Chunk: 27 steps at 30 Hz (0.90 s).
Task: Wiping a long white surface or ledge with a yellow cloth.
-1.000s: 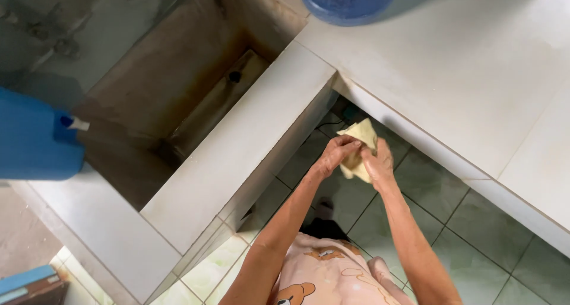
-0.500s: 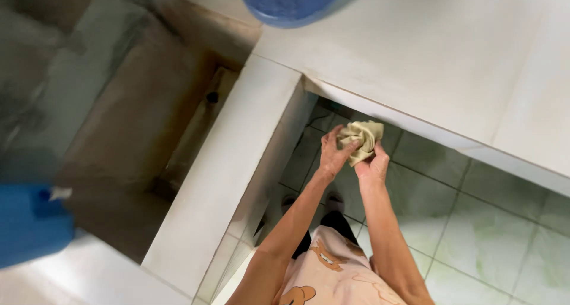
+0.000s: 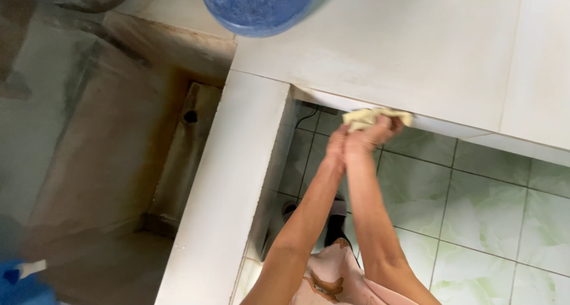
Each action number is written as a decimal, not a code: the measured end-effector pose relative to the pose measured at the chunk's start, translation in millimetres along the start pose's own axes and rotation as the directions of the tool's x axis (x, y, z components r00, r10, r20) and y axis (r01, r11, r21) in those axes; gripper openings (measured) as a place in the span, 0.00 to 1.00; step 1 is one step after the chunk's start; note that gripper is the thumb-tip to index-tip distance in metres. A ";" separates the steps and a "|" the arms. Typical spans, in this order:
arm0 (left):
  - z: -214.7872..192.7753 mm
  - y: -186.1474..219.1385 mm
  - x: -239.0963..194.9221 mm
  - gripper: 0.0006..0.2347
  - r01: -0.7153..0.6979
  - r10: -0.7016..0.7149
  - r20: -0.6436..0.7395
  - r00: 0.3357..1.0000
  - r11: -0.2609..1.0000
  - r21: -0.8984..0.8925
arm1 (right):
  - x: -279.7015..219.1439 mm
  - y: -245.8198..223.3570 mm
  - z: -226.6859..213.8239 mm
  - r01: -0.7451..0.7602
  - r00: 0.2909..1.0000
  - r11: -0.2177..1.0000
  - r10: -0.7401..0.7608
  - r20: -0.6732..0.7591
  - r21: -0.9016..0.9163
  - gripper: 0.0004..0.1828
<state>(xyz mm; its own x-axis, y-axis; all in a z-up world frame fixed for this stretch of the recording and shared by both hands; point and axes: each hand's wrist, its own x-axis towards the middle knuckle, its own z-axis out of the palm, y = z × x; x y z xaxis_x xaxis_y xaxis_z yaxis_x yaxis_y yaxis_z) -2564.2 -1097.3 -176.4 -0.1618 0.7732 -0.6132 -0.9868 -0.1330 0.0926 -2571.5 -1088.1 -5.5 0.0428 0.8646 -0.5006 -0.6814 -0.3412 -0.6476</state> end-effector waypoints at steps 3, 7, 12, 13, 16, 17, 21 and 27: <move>-41.3 63.4 -23.5 0.17 -0.138 0.139 0.107 0.985 0.990 -0.015 | -42.8 53.4 53.9 0.010 1.000 0.992 -0.013 -0.021 -0.126 0.26; -33.4 104.7 -41.3 0.17 -0.208 0.239 0.145 0.960 0.957 -0.201 | -26.1 119.9 47.4 0.025 0.999 0.967 -0.035 -0.037 -0.254 0.29; 3.4 90.1 -82.0 0.18 -0.257 0.382 0.155 0.911 0.820 -0.512 | 12.5 126.7 -8.0 0.101 0.913 0.993 -0.115 0.391 0.056 0.15; 15.8 86.2 -84.9 0.18 -0.258 0.388 0.164 0.907 0.819 -0.513 | -1.4 99.0 8.0 0.103 0.908 0.993 -0.119 0.401 0.062 0.15; 38.8 79.2 -104.7 0.18 -0.209 0.253 0.104 0.962 0.925 -0.318 | -39.4 44.5 32.7 -0.013 0.967 0.992 -0.020 0.252 0.127 0.14; 45.3 86.2 -106.2 0.17 -0.216 0.266 0.153 0.952 0.934 -0.285 | -38.5 46.1 37.1 0.003 0.967 0.992 -0.035 0.251 0.126 0.14; 72.8 118.0 -150.1 0.17 -0.227 0.291 0.211 0.933 0.933 -0.281 | -55.5 70.3 53.9 0.088 0.945 0.996 -0.076 0.317 -0.023 0.15; 43.9 131.3 -121.3 0.17 -0.179 0.290 0.274 0.917 0.913 -0.366 | -58.4 95.5 67.8 0.442 0.823 0.876 -0.310 0.476 -0.194 0.13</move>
<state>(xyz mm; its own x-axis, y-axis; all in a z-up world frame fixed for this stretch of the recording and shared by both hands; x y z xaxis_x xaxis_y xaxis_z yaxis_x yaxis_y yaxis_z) -2674.6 -1181.3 -55.4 -0.4369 0.8403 -0.3209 -0.8685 -0.4869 -0.0926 -2688.6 -1146.1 0.8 -0.1011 0.9929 0.0620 -0.4360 0.0118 -0.8999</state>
